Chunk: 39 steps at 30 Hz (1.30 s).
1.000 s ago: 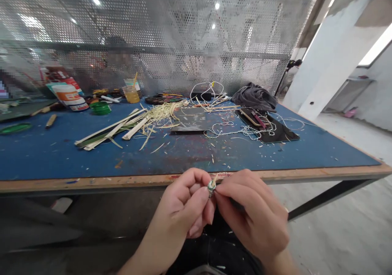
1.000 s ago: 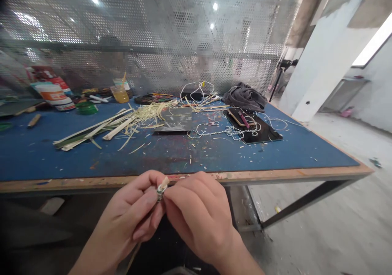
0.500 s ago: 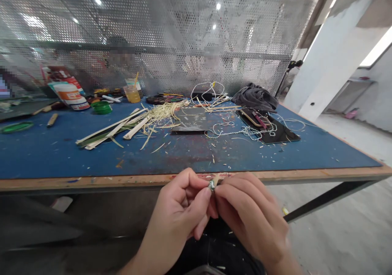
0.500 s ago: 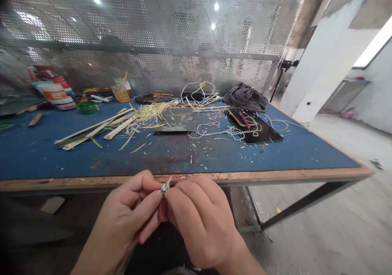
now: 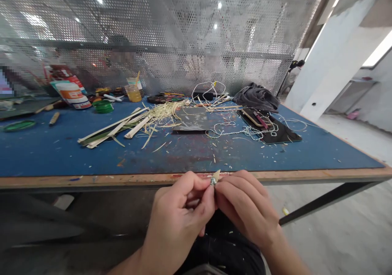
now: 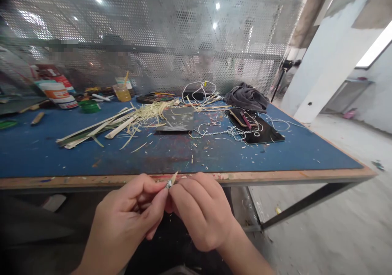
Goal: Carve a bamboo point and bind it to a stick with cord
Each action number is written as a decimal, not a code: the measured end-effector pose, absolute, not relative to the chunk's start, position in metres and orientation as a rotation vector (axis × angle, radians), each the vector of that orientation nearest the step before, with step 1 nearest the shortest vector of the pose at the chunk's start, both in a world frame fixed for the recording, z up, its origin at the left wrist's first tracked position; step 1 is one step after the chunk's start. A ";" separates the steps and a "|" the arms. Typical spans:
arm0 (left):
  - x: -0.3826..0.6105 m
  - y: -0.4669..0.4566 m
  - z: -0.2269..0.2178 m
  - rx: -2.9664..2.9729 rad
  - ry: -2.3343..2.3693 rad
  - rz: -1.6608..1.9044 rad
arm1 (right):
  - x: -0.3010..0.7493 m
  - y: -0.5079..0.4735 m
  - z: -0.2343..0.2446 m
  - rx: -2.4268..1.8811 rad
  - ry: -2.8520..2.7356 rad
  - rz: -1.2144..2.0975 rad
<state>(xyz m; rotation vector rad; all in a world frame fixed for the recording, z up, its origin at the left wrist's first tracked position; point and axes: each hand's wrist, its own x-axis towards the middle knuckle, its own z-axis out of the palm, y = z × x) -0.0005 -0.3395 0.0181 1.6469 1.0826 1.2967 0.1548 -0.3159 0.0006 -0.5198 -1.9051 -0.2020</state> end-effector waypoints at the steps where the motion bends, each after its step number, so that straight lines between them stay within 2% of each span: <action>1: -0.001 -0.339 0.017 1.655 1.078 1.292 | 0.153 -0.315 0.001 -0.528 -1.885 -0.188; 16: 0.001 -0.337 0.020 1.265 0.841 1.100 | 0.149 -0.323 0.000 -0.566 -1.671 0.071; 25: 0.008 -0.343 0.026 1.162 0.941 1.272 | 0.140 -0.332 -0.001 -0.597 -1.601 0.122; 39: 0.005 -0.339 0.015 1.496 0.998 1.352 | 0.132 -0.341 0.004 -0.862 -1.570 0.114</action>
